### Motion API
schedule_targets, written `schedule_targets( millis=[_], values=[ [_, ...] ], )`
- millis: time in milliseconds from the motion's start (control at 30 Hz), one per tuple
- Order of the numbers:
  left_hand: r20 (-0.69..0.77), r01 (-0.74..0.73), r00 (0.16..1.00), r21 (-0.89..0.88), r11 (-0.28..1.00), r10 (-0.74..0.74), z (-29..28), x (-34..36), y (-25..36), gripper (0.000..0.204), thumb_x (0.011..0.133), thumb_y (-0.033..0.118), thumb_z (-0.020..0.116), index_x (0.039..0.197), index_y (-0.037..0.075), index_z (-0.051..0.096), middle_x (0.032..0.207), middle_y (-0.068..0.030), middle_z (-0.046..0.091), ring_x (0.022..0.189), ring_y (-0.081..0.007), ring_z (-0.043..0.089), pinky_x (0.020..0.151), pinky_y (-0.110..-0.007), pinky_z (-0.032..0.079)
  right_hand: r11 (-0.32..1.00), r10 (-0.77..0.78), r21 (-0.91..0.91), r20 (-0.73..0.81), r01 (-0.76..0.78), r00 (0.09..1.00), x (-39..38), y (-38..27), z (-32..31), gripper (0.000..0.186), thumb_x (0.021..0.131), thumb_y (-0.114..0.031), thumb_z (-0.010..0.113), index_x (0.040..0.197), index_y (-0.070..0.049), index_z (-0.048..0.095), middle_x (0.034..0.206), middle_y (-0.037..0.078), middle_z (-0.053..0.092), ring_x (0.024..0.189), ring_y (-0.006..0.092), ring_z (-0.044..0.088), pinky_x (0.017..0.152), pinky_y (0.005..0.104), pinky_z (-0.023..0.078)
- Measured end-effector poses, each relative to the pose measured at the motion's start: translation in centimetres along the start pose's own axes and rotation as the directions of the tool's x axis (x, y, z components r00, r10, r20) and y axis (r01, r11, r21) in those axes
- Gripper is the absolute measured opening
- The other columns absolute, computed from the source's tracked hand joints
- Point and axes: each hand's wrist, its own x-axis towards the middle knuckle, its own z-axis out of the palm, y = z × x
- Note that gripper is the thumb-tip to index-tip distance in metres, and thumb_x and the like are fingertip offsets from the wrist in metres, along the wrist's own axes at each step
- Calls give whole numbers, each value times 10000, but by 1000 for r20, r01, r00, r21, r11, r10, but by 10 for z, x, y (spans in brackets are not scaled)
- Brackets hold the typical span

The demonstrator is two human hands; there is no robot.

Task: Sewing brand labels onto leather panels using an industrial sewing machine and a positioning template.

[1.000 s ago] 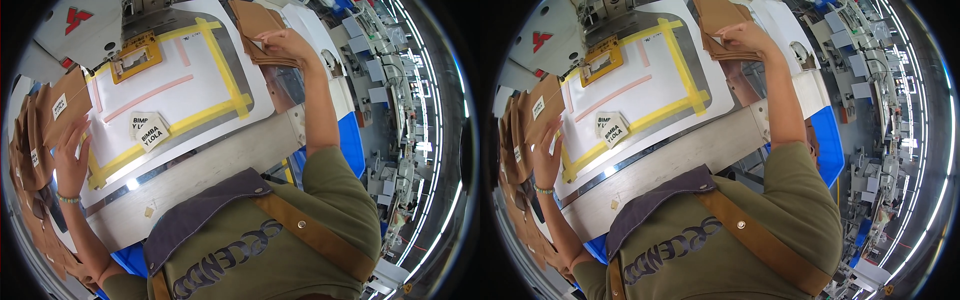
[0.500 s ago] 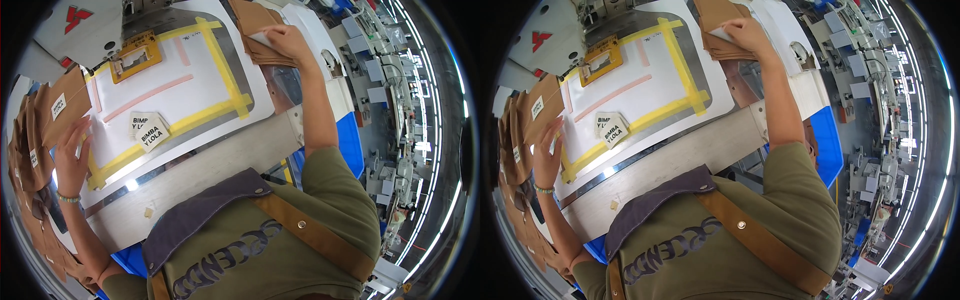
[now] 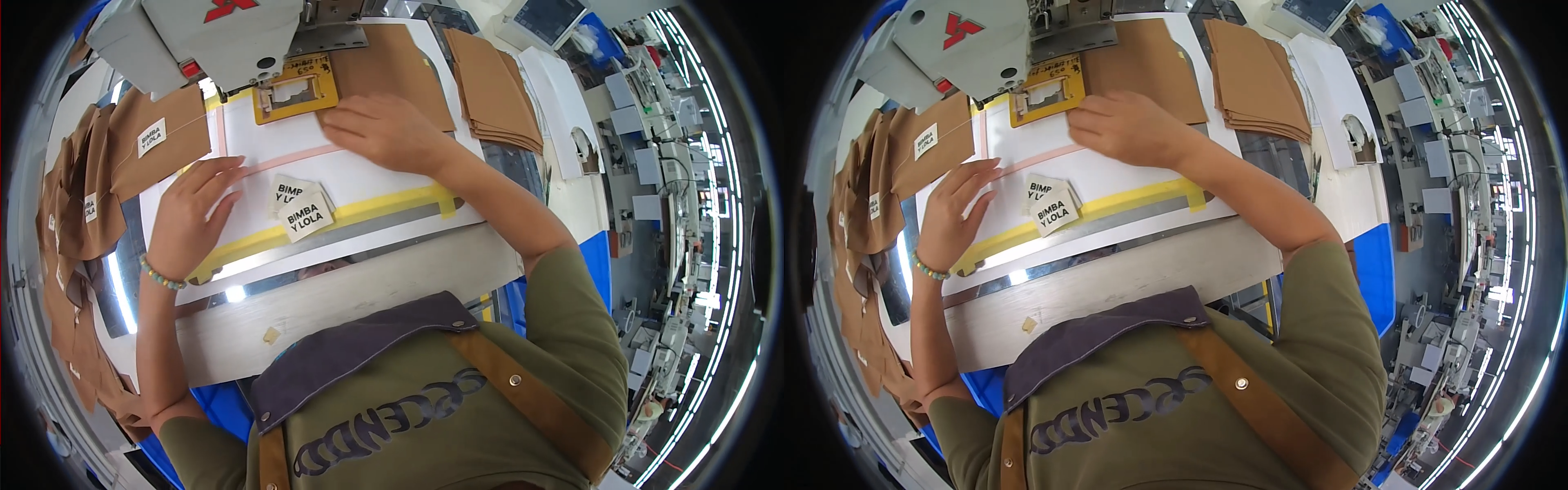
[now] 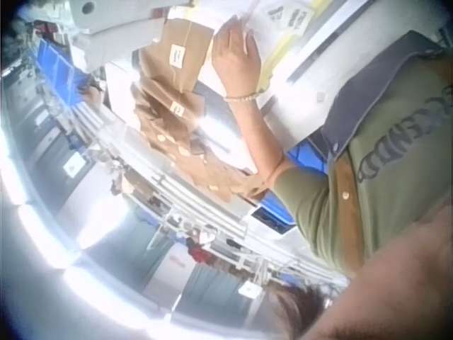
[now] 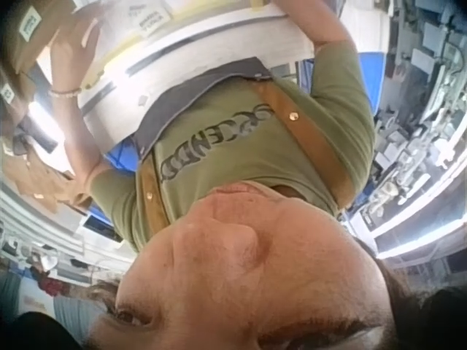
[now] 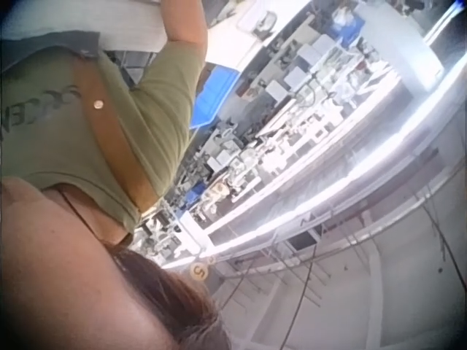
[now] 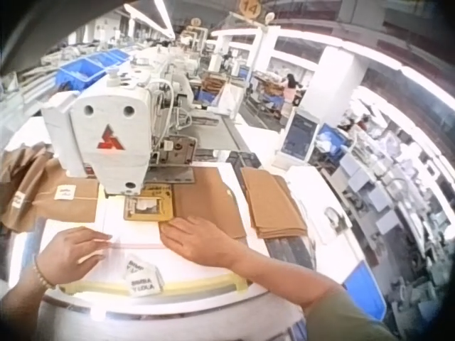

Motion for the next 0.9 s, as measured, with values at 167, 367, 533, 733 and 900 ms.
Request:
schedule_targets(
  millis=[167, 367, 533, 733, 900],
  values=[
    [-50, -17, 999, -55, 998, 14, 20, 11, 12, 399, 872, -46, 749, 1266, 15, 722, 1354, -136, 696, 1222, -369, 683, 1026, -440, 573, 987, -150, 45, -82, 154, 985, 53, -19, 38, 122, 903, -149, 701, 1024, -138, 718, 999, -37, 660, 1091, 154, 650, 813, 304, 533],
    [-108, -66, 992, 66, 996, 73, 29, 9, 15, 403, 876, -63, 725, 1269, 14, 681, 1371, -151, 668, 1313, -394, 616, 1092, -470, 536, 975, 63, 220, -172, -24, 983, 50, -9, 12, 198, 902, -159, 758, 1094, -115, 778, 1179, 22, 750, 1083, 229, 694, 864, 353, 573],
    [-164, -51, 985, 8, 999, 52, 32, 14, 20, 511, 883, -46, 736, 1373, 35, 616, 1528, -137, 598, 1409, -394, 559, 1159, -473, 504, 949, 258, 176, 33, -260, 966, -8, 6, -28, 224, 964, -173, 746, 1168, -86, 780, 1238, 45, 759, 1124, 273, 691, 944, 393, 576],
    [-141, -104, 984, 19, 994, 105, 43, 15, 14, 557, 938, 85, 764, 1464, 29, 593, 1606, -108, 559, 1497, -365, 498, 1222, -471, 447, 894, 337, 133, 428, -428, 839, -43, -9, -54, 512, 1076, -385, 649, 1451, -37, 654, 1557, 116, 599, 1497, 318, 469, 1220, 501, 385],
    [34, -50, 998, 222, 974, 43, 45, 5, 7, 624, 975, 239, 750, 1540, 47, 568, 1657, -80, 521, 1550, -351, 433, 1245, -475, 408, 903, 291, 131, 515, -410, 806, -44, -20, -38, 680, 1107, -488, 564, 1577, 1, 515, 1735, 126, 402, 1650, 300, 266, 1323, 581, 223]
  ],
)
